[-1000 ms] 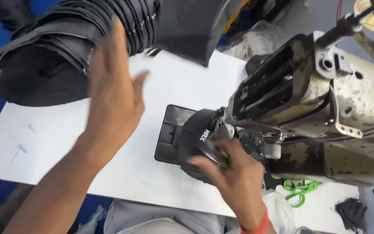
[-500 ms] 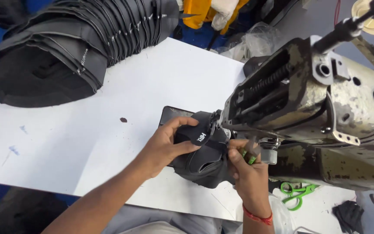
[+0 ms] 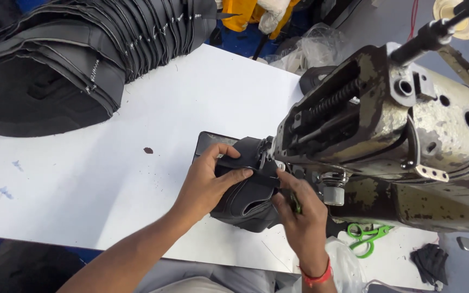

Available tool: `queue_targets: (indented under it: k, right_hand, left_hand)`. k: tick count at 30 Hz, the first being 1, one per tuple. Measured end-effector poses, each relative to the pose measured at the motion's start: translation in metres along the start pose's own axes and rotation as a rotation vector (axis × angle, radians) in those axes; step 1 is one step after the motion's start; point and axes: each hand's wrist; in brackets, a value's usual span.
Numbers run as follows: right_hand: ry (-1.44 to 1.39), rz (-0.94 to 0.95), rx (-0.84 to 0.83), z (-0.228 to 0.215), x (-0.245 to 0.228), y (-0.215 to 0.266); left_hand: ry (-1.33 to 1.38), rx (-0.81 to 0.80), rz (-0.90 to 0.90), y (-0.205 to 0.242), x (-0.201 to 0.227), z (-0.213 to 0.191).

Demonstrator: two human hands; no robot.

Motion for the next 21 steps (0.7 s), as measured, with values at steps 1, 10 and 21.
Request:
queue_targets:
  k: [1, 10, 21]
  right_hand:
    - [0.023, -0.023, 0.006, 0.001, 0.0, 0.002]
    - [-0.705, 0.479, 0.207, -0.01, 0.007, 0.007]
    - [-0.19, 0.605, 0.421, -0.012, 0.041, 0.01]
  left_hand:
    - [0.013, -0.012, -0.008, 0.001, 0.0, 0.0]
    - [-0.053, 0.037, 0.065, 0.002, -0.003, 0.001]
    - [-0.084, 0.062, 0.037, 0.003, -0.003, 0.002]
Point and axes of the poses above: each hand's wrist, its own y-axis away from the middle knuckle, its own z-axis out of the palm, x = y × z, and after that the axes turned 14 degrees about -z, right-handed
